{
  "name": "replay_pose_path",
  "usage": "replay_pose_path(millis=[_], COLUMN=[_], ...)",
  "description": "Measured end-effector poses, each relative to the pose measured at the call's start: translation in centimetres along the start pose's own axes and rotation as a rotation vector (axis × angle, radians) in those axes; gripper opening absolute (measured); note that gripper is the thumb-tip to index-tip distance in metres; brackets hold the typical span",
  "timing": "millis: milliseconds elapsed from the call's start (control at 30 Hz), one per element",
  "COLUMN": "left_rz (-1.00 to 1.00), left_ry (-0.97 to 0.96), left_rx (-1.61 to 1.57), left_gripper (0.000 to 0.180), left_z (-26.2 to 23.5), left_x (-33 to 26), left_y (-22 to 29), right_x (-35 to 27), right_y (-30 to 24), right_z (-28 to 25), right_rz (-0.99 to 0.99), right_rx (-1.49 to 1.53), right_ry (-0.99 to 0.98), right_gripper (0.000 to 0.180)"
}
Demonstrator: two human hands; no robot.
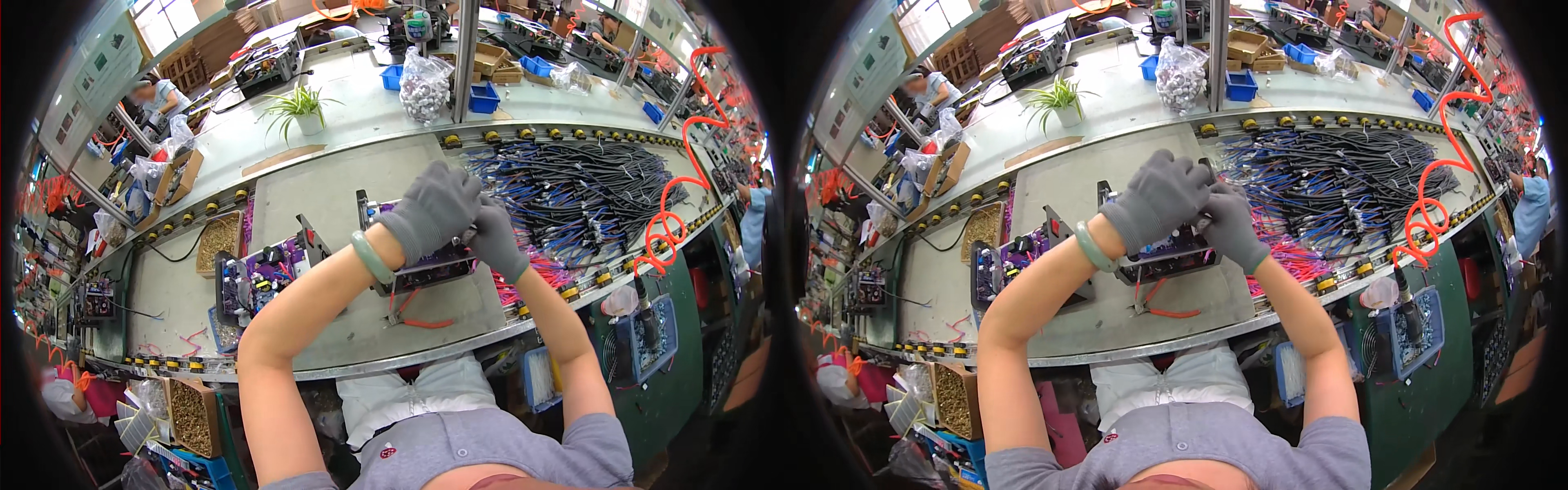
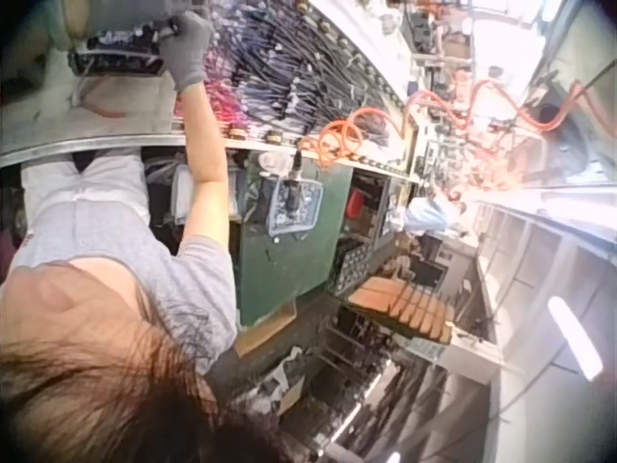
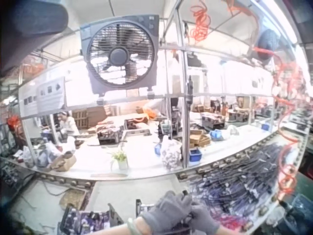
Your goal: The person uses a soldering iron to attach wires to circuit boards inside metal enclosures. They then use pliers to cut excess wire and manipulate internal components. The person handles multiple electronic units on a workbench, performing assembly and finishing steps.
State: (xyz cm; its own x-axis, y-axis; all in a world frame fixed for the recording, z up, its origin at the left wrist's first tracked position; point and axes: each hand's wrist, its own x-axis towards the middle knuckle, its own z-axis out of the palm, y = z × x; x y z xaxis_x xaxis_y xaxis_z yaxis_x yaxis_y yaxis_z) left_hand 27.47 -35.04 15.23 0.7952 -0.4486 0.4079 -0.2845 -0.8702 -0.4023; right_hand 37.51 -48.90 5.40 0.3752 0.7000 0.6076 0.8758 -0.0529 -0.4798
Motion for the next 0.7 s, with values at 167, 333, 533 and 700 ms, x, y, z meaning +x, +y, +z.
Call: replay_pose_path(millis=[167, 333, 533, 700], left_rz=[-0.240, -0.609, -0.812, -0.748], left_ry=[0.020, 0.005, 0.012, 0.141], left_rx=[-0.128, -0.434, -0.495, -0.363], left_gripper=[0.010, 0.013, 0.034, 0.062], left_z=[1.8, 4.8, 4.0, 3.9], left_x=[-2.8, -3.5, -5.2, -8.9], left_y=[0.8, 2.6, 6.6, 11.9], right_x=[-0.5, -0.4, 1.5, 5.0], right_y=[-0.5, 0.0, -1.5, -2.0], right_z=[0.6, 0.3, -1.3, -0.9], right_rz=[0.085, 0.039, -0.206, -0.329], right_rx=[0.219, 0.139, -0.341, -0.565], right_ry=[0.161, 0.114, -0.081, -0.432], right_gripper=[0.012, 0.005, 0.010, 0.007])
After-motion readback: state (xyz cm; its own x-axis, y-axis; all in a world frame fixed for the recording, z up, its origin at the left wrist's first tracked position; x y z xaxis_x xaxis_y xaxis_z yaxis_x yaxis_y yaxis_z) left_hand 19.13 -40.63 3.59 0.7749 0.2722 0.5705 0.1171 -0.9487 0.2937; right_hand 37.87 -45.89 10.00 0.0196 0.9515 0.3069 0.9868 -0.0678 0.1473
